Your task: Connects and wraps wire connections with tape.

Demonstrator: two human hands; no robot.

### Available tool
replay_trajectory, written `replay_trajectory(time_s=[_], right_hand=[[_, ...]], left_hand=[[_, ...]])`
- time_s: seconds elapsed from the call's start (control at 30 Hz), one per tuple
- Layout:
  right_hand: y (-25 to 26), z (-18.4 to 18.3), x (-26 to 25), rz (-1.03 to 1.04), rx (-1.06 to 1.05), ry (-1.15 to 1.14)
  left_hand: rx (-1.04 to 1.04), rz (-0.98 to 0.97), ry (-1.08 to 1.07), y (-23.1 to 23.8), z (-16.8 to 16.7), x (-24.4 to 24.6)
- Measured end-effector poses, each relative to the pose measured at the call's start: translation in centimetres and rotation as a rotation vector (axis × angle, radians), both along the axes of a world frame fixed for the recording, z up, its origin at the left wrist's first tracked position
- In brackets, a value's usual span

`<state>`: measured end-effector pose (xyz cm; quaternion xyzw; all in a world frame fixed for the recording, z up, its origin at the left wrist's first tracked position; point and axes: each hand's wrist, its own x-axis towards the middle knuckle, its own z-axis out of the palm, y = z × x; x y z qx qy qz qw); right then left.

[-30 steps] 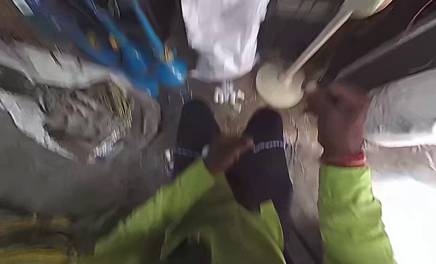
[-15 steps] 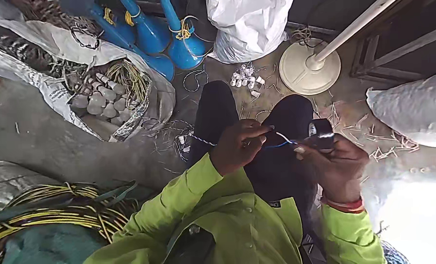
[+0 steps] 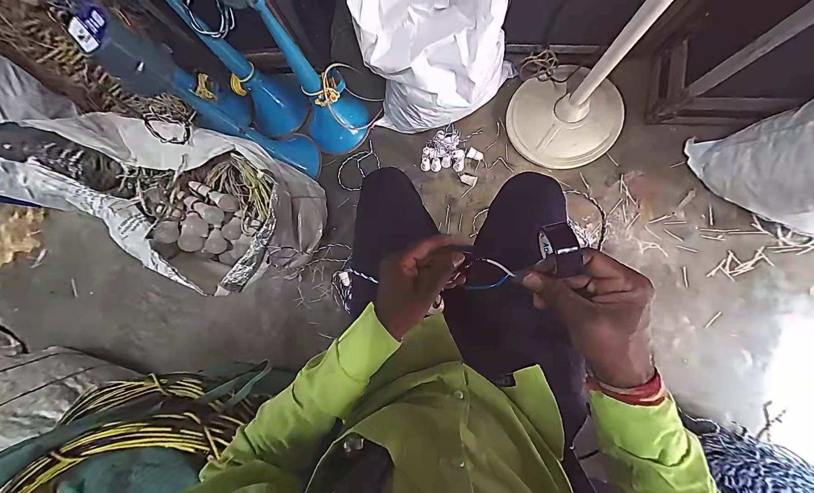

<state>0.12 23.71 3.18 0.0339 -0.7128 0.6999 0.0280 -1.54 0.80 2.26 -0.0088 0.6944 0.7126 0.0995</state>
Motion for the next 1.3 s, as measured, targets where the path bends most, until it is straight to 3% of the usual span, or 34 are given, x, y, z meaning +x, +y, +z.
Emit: replay_trajectory(time_s=[0.13, 0.23, 0.3, 0.43, 0.57, 0.73, 0.8, 0.9, 0.97, 1.03, 1.17, 1.3], right_hand=[[0.0, 0.1, 0.1, -0.012, -0.009, -0.011], [-0.2, 0.1, 0.3, -0.008, 0.012, -0.015], [-0.2, 0.1, 0.4, 0.016, 0.024, -0.017], [0.0, 0.4, 0.5, 0.089, 0.019, -0.001], [0.8, 0.5, 0.6, 0.178, 0.049, 0.001], [2.4, -1.1, 0.2, 0.233, 0.507, 0.06], [3.3, -1.6, 0.1, 0.202, 0.477, 0.061], [3.4, -0.9, 0.3, 0.207, 0.338, 0.035], [2.6, -0.7, 0.4, 0.263, 0.391, 0.041], [2.1, -1.1, 0.6, 0.358, 0.528, 0.042], [3.0, -2.9, 1.3, 0.44, 0.77, 0.002], [4.3, -2.8, 1.8, 0.282, 0.666, -0.073]], left_hand=[[-0.044, 0.045, 0.362, 0.5, -0.5, 1.0], [-0.311, 0.035, 0.694, 0.6, -0.6, 1.0], [-0.446, 0.033, 0.744, 0.9, -0.2, 1.1], [-0.586, -0.03, 0.665, 0.9, 0.6, 0.9], [-0.515, -0.181, 0.482, 0.3, 1.4, 0.7], [-0.43, -0.222, 0.368, -2.1, 3.1, -0.3], [-0.52, -0.311, 0.397, -4.6, 4.0, -1.3], [-0.719, -0.601, 0.37, -9.3, 5.4, -2.0], [-0.859, -0.745, 0.358, -12.0, 6.6, -2.3], [-0.984, -0.765, 0.324, -14.4, 7.4, -2.3], [-1.297, -0.604, 0.133, -20.5, 4.7, -2.3], [-1.365, -0.557, -0.038, -22.9, -0.1, -0.8]])
